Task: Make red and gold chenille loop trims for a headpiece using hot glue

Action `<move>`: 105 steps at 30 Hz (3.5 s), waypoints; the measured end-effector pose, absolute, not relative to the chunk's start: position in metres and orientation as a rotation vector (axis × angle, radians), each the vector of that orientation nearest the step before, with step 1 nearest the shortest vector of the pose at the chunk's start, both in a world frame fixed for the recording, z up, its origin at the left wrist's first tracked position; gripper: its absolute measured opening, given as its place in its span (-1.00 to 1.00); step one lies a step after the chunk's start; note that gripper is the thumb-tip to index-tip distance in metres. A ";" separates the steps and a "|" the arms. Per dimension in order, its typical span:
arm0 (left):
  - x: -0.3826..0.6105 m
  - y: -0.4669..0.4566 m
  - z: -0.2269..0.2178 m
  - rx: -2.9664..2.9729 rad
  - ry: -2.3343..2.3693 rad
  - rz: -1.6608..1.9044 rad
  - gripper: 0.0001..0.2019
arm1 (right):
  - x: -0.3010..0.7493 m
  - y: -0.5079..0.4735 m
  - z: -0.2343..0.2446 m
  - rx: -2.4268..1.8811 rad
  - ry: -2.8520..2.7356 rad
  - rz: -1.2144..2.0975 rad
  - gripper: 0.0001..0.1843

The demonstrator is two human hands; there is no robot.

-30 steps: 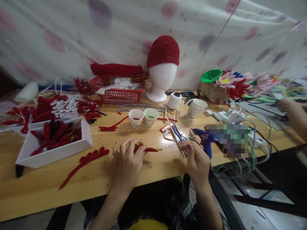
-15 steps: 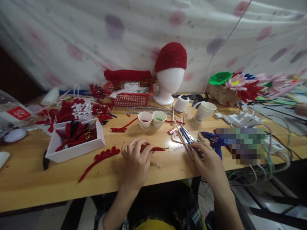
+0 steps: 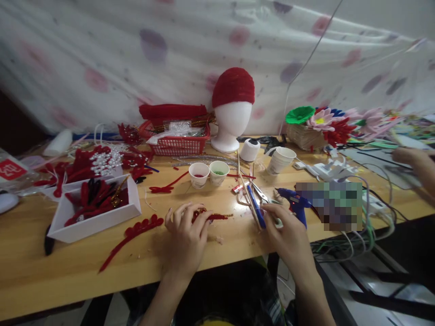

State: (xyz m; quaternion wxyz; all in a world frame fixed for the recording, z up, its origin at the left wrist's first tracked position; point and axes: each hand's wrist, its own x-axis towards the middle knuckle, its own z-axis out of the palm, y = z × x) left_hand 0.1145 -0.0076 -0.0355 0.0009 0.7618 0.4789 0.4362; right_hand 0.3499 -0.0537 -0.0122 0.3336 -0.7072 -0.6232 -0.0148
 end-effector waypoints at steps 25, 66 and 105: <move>0.115 -0.011 -0.038 2.359 1.450 1.352 -0.80 | 0.365 -0.038 0.002 -2.265 -1.403 0.121 -0.81; 0.142 -0.001 0.002 2.408 1.546 1.613 -0.82 | 0.290 -0.060 -0.018 -1.255 -1.389 0.944 -0.18; 0.131 0.008 0.006 2.433 1.606 1.616 -0.89 | 0.336 -0.054 0.002 -1.801 -1.284 0.345 -0.52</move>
